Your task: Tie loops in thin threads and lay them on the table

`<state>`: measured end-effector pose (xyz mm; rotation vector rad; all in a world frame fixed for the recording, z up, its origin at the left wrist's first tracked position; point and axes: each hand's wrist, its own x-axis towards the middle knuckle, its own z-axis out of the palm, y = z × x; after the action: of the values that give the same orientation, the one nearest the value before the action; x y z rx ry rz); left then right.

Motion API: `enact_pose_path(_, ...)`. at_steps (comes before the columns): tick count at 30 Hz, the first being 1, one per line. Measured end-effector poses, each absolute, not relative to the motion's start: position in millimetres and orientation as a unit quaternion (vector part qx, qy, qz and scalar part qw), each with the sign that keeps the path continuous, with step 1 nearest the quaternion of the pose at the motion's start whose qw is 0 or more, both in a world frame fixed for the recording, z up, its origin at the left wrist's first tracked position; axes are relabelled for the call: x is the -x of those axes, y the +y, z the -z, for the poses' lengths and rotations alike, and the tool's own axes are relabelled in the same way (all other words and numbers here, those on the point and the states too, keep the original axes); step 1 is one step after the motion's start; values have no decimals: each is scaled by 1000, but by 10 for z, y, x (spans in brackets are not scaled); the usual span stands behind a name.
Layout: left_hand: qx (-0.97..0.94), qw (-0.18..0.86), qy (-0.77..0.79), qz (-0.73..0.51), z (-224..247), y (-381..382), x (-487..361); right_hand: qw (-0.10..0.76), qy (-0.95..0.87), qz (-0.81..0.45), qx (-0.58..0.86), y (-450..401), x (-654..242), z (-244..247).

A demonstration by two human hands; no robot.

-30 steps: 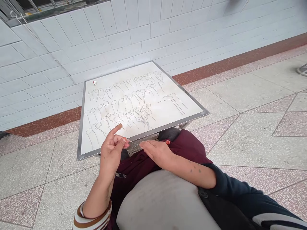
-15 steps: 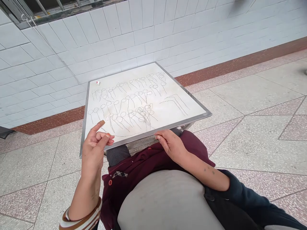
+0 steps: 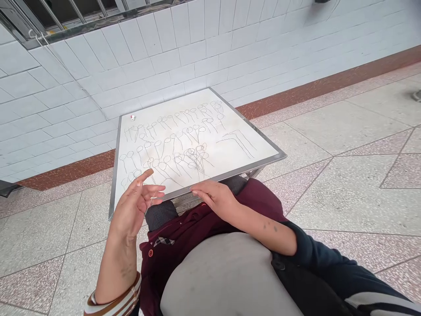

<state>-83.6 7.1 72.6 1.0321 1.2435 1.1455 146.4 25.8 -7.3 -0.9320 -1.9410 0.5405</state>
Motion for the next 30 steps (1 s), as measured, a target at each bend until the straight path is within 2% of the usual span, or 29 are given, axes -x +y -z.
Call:
enact_pose_path(3, -400, 526, 545, -517, -549, 101, 848, 452, -717, -354, 396, 207, -1455, 44)
enact_pose_path(5, -418, 535, 540, -498, -401, 92, 698, 447, -695, -400, 397, 180, -1433, 47)
enact_pose_path(7, -426, 547, 519, -500, -290, 67, 472, 439, -696, -414, 390, 160, -1412, 77)
enact_pose_path(13, -420, 488, 518, -563, -207, 29, 77, 408, -712, -432, 375, 122, -1396, 221)
enact_pose_path(16, -429, 477, 510, -573, -159, 29, 80, 388, -743, -397, 374, 112, -1398, 268)
enact_pose_path(22, -402, 467, 483, -622, -77, 40, 48, 374, -814, -234, 377, 109, -1383, 312)
enact_pose_path(30, -395, 446, 481, -643, -96, 28, -5, 361, -796, -292, 388, 101, -1342, 164)
